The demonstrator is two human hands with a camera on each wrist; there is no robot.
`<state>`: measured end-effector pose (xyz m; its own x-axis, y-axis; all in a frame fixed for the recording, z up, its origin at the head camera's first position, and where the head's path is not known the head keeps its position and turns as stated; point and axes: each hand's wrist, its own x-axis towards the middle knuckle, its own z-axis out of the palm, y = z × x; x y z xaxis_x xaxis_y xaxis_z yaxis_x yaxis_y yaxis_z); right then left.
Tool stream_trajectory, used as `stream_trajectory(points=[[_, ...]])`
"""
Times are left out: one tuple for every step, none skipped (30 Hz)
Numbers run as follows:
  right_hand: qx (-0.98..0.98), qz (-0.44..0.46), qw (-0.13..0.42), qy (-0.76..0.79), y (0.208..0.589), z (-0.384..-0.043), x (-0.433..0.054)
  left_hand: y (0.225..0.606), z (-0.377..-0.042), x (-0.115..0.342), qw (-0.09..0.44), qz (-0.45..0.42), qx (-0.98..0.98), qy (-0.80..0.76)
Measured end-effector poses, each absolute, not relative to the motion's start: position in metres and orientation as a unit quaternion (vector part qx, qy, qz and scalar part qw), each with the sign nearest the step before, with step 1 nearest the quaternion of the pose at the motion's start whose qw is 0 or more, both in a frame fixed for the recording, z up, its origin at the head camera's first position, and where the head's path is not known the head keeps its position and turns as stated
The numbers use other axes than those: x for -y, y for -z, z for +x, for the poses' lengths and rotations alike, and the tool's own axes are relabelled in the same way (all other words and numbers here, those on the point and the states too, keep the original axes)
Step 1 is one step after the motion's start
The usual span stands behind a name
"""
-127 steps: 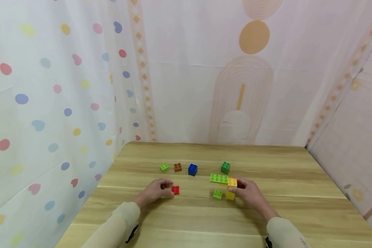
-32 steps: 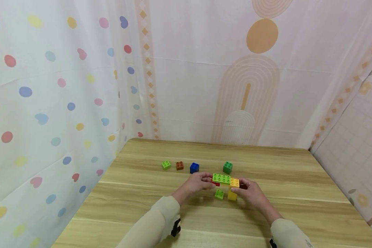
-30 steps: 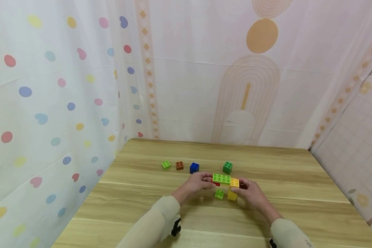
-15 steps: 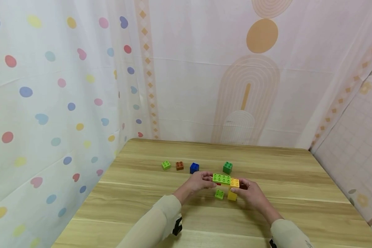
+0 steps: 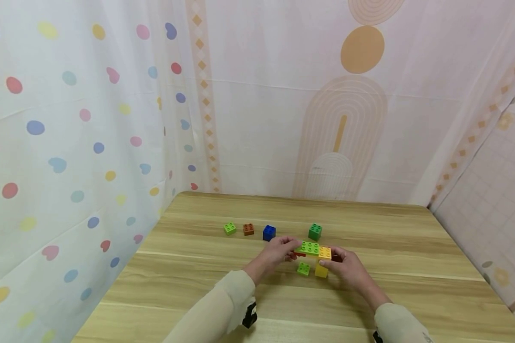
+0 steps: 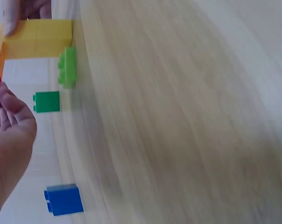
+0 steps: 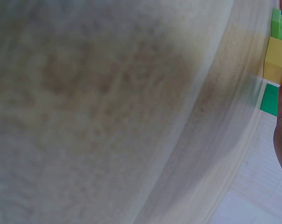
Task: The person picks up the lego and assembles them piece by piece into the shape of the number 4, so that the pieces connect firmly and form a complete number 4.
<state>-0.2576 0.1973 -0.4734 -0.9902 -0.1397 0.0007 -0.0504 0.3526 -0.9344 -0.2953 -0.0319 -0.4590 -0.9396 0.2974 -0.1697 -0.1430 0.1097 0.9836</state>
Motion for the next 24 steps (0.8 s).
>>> stream_trajectory(points=[[-0.821,-0.059,0.039,0.567,0.4735,-0.2578,-0.1974,0.4583,-0.2944,0.0301,0.161,0.048,-0.729,-0.664],[-0.820,-0.059,0.040,0.568,0.4737,-0.2579,-0.1975,0.4580,-0.2937,0.0285,0.155,0.043,-0.733,-0.661],[-0.819,-0.059,0.040,0.569,0.4738,-0.2580,-0.1976,0.4579,-0.2933,0.0269,0.151,0.039,-0.736,-0.659],[-0.819,-0.059,0.040,0.569,0.4740,-0.2581,-0.1976,0.4577,-0.2930,0.0255,0.146,0.034,-0.738,-0.658],[-0.819,-0.059,0.040,0.569,0.4741,-0.2582,-0.1977,0.4578,-0.2928,0.0243,0.143,0.031,-0.740,-0.657],[-0.819,-0.059,0.040,0.570,0.4742,-0.2583,-0.1976,0.4581,-0.2928,0.0235,0.139,0.029,-0.741,-0.656],[-0.819,-0.059,0.040,0.569,0.4744,-0.2583,-0.1976,0.4584,-0.2930,0.0228,0.137,0.028,-0.742,-0.656],[-0.820,-0.058,0.040,0.569,0.4743,-0.2582,-0.1975,0.4587,-0.2932,0.0224,0.135,0.027,-0.742,-0.656],[-0.820,-0.057,0.039,0.569,0.4743,-0.2582,-0.1973,0.4589,-0.2935,0.0221,0.134,0.026,-0.742,-0.657],[-0.820,-0.057,0.038,0.568,0.4744,-0.2581,-0.1972,0.4592,-0.2939,0.0218,0.133,0.025,-0.742,-0.657],[-0.821,-0.056,0.038,0.567,0.4745,-0.2580,-0.1970,0.4592,-0.2942,0.0218,0.133,0.024,-0.741,-0.658],[-0.821,-0.056,0.038,0.567,0.4746,-0.2580,-0.1968,0.4591,-0.2944,0.0217,0.133,0.024,-0.740,-0.659],[-0.821,-0.055,0.037,0.567,0.4746,-0.2580,-0.1966,0.4588,-0.2945,0.0217,0.133,0.023,-0.739,-0.660],[-0.821,-0.055,0.037,0.567,0.4746,-0.2579,-0.1964,0.4585,-0.2945,0.0218,0.134,0.023,-0.738,-0.660],[-0.820,-0.055,0.037,0.568,0.4746,-0.2580,-0.1962,0.4581,-0.2945,0.0218,0.135,0.023,-0.738,-0.661],[-0.820,-0.056,0.038,0.568,0.4746,-0.2580,-0.1961,0.4576,-0.2944,0.0218,0.136,0.023,-0.737,-0.662],[-0.819,-0.056,0.038,0.569,0.4746,-0.2581,-0.1960,0.4571,-0.2943,0.0219,0.137,0.023,-0.736,-0.663],[-0.819,-0.057,0.039,0.570,0.4744,-0.2580,-0.1960,0.4565,-0.2940,0.0219,0.138,0.022,-0.735,-0.663],[-0.819,-0.056,0.040,0.570,0.4743,-0.2578,-0.1959,0.4558,-0.2937,0.0220,0.139,0.022,-0.735,-0.663],[-0.819,-0.058,0.041,0.569,0.4744,-0.2576,-0.1961,0.4551,-0.2934,0.0220,0.139,0.022,-0.735,-0.663],[-0.819,-0.058,0.041,0.569,0.4743,-0.2574,-0.1962,0.4542,-0.2931,0.0220,0.140,0.021,-0.734,-0.664],[-0.820,-0.058,0.041,0.568,0.4743,-0.2574,-0.1964,0.4536,-0.2927,0.0219,0.141,0.019,-0.734,-0.664],[-0.820,-0.058,0.040,0.567,0.4742,-0.2571,-0.1964,0.4527,-0.2923,0.0218,0.140,0.018,-0.734,-0.664],[-0.821,-0.058,0.039,0.566,0.4743,-0.2570,-0.1965,0.4520,-0.2920,0.0216,0.139,0.018,-0.734,-0.664]])
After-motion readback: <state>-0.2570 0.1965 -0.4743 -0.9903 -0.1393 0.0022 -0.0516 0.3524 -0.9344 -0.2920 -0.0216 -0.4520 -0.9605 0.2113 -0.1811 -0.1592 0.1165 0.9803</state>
